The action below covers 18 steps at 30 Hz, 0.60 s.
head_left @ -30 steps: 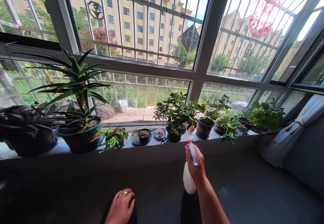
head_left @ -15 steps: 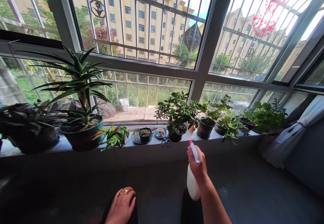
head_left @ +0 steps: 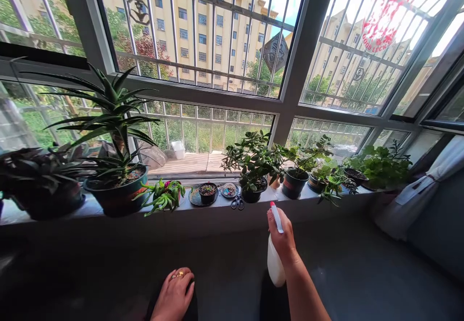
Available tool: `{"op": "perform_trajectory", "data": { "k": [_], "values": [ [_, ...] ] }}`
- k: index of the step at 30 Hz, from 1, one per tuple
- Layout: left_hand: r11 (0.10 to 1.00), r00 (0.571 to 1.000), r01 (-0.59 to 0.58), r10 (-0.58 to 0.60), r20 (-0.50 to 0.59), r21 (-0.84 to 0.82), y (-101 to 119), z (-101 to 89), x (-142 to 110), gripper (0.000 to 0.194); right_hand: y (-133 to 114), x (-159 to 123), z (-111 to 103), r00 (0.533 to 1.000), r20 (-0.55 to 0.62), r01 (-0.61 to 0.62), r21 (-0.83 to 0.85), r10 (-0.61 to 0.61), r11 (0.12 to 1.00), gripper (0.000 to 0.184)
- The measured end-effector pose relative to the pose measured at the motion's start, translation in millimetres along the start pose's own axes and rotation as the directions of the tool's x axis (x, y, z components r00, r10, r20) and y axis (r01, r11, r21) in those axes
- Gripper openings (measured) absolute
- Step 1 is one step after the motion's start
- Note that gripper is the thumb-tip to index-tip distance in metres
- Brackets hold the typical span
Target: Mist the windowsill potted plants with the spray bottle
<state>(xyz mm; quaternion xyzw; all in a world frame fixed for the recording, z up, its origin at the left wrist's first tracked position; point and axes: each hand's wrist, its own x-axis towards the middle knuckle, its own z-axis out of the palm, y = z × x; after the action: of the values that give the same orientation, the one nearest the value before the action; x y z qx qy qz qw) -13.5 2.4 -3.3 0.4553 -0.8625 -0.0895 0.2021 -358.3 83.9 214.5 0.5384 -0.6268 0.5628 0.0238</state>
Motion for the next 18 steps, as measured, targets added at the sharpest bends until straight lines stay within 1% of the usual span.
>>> {"op": "perform_trajectory", "data": {
  "k": [3,5,7,12,15,18],
  "values": [
    [1.000,1.000,0.000,0.000,-0.003,0.006,0,0.7,0,0.026,-9,2,3,0.998,-0.007,0.066,0.019,-0.066,0.998,0.026],
    [1.000,1.000,0.001,-0.001,0.006,0.003,0,0.8,0,0.027,-17,3,6,0.995,0.009,0.100,0.036,-0.100,0.994,0.025],
    [1.000,1.000,0.007,-0.007,0.020,-0.004,1,0.2,0,0.029,-25,5,10,0.992,0.028,0.121,0.039,-0.122,0.992,0.024],
    [0.999,0.998,0.036,-0.035,0.055,-0.005,4,-3.0,-3,0.031,-43,10,23,0.986,0.033,0.163,0.017,-0.164,0.986,0.023],
    [0.999,0.998,0.045,-0.045,0.047,-0.005,4,-5.4,-4,0.031,-46,12,29,0.982,0.029,0.184,-0.004,-0.184,0.983,0.024],
    [0.999,0.998,0.047,-0.046,0.035,-0.026,3,-7.2,-5,0.031,-44,11,32,0.975,0.026,0.221,-0.039,-0.220,0.974,0.023]
  ]
}}
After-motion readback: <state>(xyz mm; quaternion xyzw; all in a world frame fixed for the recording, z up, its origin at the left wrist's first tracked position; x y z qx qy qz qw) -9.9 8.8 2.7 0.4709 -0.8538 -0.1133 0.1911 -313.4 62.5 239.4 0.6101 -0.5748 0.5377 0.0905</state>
